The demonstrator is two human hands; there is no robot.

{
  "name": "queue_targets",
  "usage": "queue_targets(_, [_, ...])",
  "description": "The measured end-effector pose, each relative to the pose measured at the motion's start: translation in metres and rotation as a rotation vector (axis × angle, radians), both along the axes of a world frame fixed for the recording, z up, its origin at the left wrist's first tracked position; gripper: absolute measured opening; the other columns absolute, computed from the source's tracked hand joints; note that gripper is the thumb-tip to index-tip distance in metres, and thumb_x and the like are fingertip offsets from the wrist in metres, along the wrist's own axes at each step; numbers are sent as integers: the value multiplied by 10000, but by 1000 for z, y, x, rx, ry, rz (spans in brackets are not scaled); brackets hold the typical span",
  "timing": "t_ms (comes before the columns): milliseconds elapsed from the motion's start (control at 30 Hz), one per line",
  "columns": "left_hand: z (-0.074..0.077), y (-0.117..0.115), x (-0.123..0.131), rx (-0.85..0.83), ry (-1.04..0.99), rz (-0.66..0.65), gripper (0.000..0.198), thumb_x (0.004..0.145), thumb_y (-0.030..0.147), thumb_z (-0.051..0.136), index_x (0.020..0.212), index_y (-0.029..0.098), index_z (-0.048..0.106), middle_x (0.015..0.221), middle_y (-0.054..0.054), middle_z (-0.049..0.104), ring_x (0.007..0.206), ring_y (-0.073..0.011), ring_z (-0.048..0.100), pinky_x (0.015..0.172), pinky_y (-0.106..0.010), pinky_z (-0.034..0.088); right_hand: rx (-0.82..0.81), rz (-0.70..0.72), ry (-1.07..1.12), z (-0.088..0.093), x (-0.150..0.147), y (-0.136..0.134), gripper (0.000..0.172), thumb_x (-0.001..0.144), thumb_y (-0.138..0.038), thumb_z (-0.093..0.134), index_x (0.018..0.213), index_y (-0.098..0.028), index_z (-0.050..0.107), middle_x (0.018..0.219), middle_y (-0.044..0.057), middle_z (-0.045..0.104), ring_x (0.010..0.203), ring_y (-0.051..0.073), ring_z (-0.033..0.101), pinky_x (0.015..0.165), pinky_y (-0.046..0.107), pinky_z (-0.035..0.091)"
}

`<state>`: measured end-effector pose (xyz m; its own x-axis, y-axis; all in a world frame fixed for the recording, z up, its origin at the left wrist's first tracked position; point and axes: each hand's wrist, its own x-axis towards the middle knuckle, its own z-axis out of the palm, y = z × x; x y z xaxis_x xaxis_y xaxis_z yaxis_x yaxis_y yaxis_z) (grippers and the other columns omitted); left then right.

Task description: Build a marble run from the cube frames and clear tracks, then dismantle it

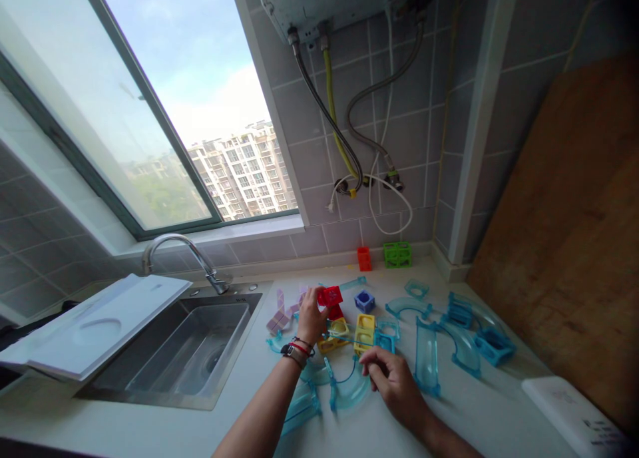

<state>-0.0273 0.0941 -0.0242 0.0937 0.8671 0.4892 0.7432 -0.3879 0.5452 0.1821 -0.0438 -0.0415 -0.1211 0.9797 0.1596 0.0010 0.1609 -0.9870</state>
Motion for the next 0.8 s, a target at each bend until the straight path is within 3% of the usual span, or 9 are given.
queue_targets(300, [3, -3, 1, 107, 140, -44, 613, 713, -57, 612, 1227, 276, 634, 1239, -56, 604, 1216, -261, 511, 1074, -466, 432, 15, 28, -39, 1, 1, 0, 204, 898, -275, 485, 894, -168, 659, 727, 17, 619, 551, 140, 549, 529, 257, 440])
queue_targets(467, [7, 1, -2, 88, 258, -81, 751, 744, -48, 589, 1403, 308, 541, 1323, -58, 605, 1300, -263, 464, 1118, -485, 401, 7, 24, -43, 2, 0, 0, 208, 899, -277, 479, 898, -168, 656, 719, 15, 615, 543, 142, 539, 528, 264, 433])
queue_targets(600, [29, 16, -6, -88, 394, -190, 724, 797, 3, 585, 1464, 267, 481, 1358, -100, 597, 1250, -255, 528, 1085, -450, 429, 8, 30, -62, 4, 0, -1, 204, 894, -279, 488, 888, -164, 657, 723, 20, 624, 554, 143, 545, 537, 265, 436])
queue_targets(800, [75, 39, -10, -239, 527, -392, 613, 712, 34, 703, 1260, 308, 683, 1154, -55, 715, 1056, -235, 657, 974, -340, 493, -3, 18, -49, 6, 0, 0, 214, 895, -294, 493, 889, -163, 662, 719, 17, 629, 548, 137, 543, 533, 255, 431])
